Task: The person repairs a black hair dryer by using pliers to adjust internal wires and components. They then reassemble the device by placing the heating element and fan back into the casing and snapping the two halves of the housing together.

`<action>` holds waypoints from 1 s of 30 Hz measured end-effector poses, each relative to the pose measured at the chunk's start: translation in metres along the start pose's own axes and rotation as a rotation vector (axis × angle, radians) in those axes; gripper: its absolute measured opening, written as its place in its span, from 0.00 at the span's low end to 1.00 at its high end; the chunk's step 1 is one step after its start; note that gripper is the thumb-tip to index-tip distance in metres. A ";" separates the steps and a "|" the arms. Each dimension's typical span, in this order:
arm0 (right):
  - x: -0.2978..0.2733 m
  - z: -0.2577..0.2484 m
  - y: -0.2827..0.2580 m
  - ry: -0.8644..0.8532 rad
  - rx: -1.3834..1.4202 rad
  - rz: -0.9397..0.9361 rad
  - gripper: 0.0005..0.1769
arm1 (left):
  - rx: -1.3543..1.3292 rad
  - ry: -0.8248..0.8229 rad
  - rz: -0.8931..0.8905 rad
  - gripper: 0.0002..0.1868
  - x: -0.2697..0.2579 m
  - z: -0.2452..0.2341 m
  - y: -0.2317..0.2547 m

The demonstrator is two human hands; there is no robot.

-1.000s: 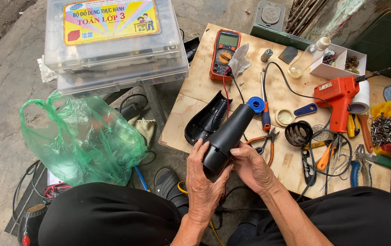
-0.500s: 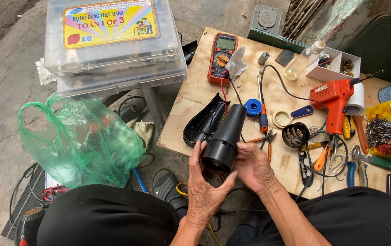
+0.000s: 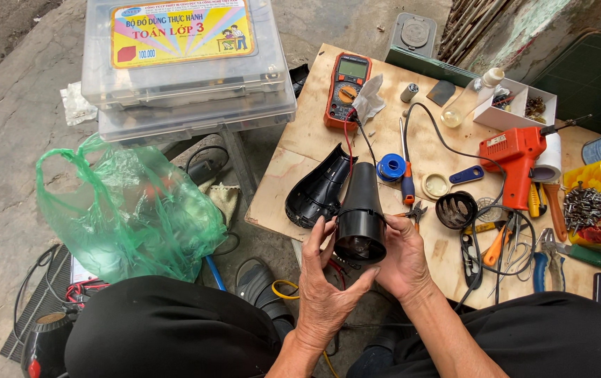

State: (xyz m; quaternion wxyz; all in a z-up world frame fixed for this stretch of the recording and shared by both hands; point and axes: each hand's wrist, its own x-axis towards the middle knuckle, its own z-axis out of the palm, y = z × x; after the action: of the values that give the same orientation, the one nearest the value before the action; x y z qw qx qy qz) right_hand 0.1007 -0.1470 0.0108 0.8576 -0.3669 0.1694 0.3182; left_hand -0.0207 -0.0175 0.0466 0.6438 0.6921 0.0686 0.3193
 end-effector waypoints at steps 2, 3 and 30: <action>0.001 0.000 0.000 -0.006 -0.004 0.007 0.22 | 0.008 0.000 -0.004 0.58 0.000 0.001 -0.001; 0.001 0.000 0.000 -0.010 -0.008 0.014 0.25 | 0.015 -0.001 -0.008 0.57 0.000 0.001 -0.001; -0.013 0.053 0.001 0.152 -0.213 0.065 0.33 | 0.284 0.055 -0.246 0.54 0.008 -0.001 -0.008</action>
State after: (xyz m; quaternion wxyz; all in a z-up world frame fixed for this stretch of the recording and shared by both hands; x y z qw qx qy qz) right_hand 0.0932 -0.1132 0.0526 0.7877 -0.4732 0.2109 0.3334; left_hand -0.0122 -0.0115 0.0418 0.5718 0.7533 0.2147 0.2441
